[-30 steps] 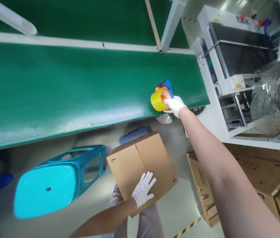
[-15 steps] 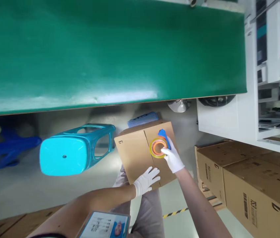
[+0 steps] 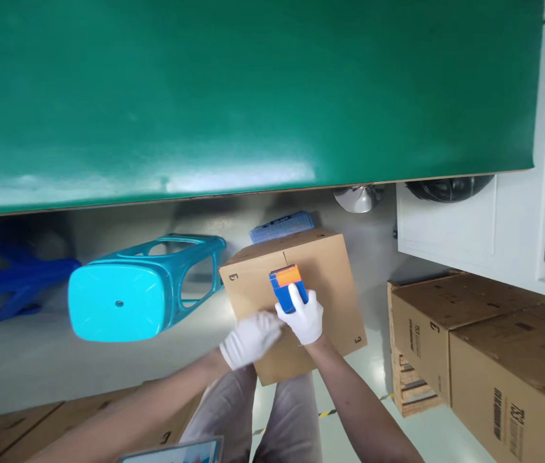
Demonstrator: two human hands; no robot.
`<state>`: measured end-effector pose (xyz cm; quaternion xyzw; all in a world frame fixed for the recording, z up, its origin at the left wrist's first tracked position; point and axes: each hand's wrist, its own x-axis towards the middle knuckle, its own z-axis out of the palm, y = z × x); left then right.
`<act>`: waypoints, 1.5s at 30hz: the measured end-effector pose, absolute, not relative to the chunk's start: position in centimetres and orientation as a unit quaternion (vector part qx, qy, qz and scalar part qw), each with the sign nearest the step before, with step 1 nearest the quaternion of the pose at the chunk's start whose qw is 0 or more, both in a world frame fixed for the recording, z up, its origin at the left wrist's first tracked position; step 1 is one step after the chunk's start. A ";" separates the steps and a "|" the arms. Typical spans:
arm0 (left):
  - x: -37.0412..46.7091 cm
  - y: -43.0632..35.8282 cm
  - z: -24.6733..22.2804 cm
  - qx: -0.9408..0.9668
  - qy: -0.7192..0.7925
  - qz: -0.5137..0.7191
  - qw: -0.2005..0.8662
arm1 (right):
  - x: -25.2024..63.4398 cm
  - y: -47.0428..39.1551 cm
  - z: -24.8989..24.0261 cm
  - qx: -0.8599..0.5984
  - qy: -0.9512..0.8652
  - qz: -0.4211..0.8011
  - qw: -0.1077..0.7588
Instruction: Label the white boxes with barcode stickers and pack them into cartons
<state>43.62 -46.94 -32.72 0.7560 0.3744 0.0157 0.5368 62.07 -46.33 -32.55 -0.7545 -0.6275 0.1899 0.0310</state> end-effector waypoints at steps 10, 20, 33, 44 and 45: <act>42.9 -29.3 -33.3 0.355 0.497 0.018 0.792 | 62.1 -47.9 -32.2 -0.747 -0.642 0.163 0.048; 45.3 -29.5 -31.6 0.309 0.524 0.036 0.793 | 62.0 -46.9 -31.2 -0.740 -0.653 0.159 0.033; 45.3 -24.1 -34.6 0.384 0.575 0.122 0.713 | 61.0 -45.2 -27.2 -0.753 -0.646 0.117 -0.045; 44.9 -23.0 -34.7 0.403 0.579 0.114 0.699 | 60.3 -41.6 -26.3 -0.750 -0.647 0.126 -0.056; 44.8 -23.0 -34.8 0.405 0.580 0.113 0.698 | 60.3 -41.4 -26.4 -0.750 -0.646 0.128 -0.059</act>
